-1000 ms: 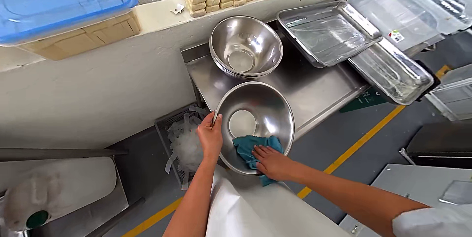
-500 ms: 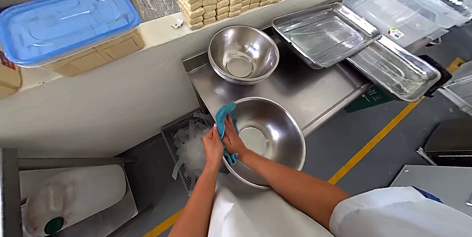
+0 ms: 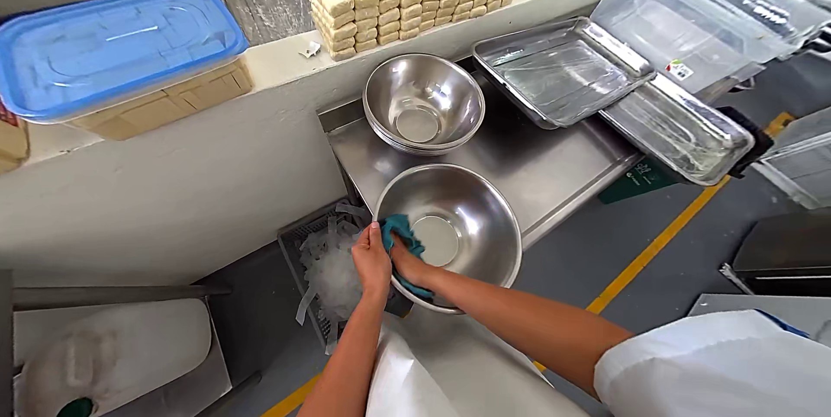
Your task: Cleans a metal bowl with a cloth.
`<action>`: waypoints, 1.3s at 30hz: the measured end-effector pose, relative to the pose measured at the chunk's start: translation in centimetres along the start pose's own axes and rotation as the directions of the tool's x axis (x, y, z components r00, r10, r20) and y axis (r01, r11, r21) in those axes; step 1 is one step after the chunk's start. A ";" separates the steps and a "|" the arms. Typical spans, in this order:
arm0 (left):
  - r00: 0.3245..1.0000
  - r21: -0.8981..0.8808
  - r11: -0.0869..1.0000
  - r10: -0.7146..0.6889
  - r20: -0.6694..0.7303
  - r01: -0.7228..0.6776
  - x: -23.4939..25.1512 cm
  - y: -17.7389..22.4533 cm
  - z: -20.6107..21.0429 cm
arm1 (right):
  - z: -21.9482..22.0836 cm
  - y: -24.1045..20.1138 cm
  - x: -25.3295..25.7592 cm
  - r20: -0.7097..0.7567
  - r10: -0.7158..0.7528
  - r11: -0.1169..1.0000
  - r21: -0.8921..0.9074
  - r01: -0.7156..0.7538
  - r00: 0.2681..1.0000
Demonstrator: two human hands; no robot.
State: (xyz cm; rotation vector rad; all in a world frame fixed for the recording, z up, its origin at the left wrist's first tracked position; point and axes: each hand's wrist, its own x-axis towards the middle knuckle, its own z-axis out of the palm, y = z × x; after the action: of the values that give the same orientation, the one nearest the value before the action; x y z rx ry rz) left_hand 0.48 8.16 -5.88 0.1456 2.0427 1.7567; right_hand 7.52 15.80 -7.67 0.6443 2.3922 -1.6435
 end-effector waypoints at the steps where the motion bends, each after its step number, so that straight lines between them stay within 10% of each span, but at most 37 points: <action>1: 1.000 -0.009 1.000 -0.001 -0.018 0.001 0.2 0.1 -0.4 | 0.0 -0.5 -1.4 0.092 -0.059 0.995 0.085 0.052 0.994; 8: 0.997 -0.052 0.997 -0.059 -0.059 0.056 0.2 0.2 -1.4 | -2.8 -0.8 -9.5 0.351 -0.244 0.967 0.013 0.256 0.904; 19: 0.994 -0.079 0.991 -0.108 0.018 0.109 0.4 -0.1 -1.5 | 1.7 -0.4 -3.3 0.028 -0.178 0.977 0.127 0.173 0.984; 23: 0.995 -0.122 0.990 -0.062 0.084 0.072 -0.5 0.0 -0.9 | 1.3 1.7 -0.5 -0.174 -0.108 0.973 -0.222 0.068 0.979; 26: 0.990 -0.060 0.994 -0.083 0.115 0.090 -1.1 1.3 -1.0 | -1.6 5.2 0.9 -0.209 -0.173 0.716 -0.697 -0.023 0.963; 31: 1.000 0.005 1.000 0.028 -0.012 -0.028 -0.7 3.7 -1.4 | -8.3 7.9 -4.0 -0.109 0.090 0.439 -0.888 -0.137 0.990; 35: 0.991 0.046 0.991 0.131 -0.031 -0.129 -0.2 4.5 -0.5 | -6.4 3.0 -8.2 0.051 0.448 0.589 -0.768 -0.252 0.893; 39: 0.988 0.142 0.979 0.141 0.056 -0.148 0.5 4.3 -0.9 | -6.1 2.0 -9.5 0.153 0.463 0.663 -0.714 -0.226 0.873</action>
State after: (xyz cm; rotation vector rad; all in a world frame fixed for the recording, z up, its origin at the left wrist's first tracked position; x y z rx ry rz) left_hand -1.23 8.34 -1.76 0.3844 2.1751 1.6693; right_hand 17.46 19.64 -3.49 0.5773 2.1955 -0.5643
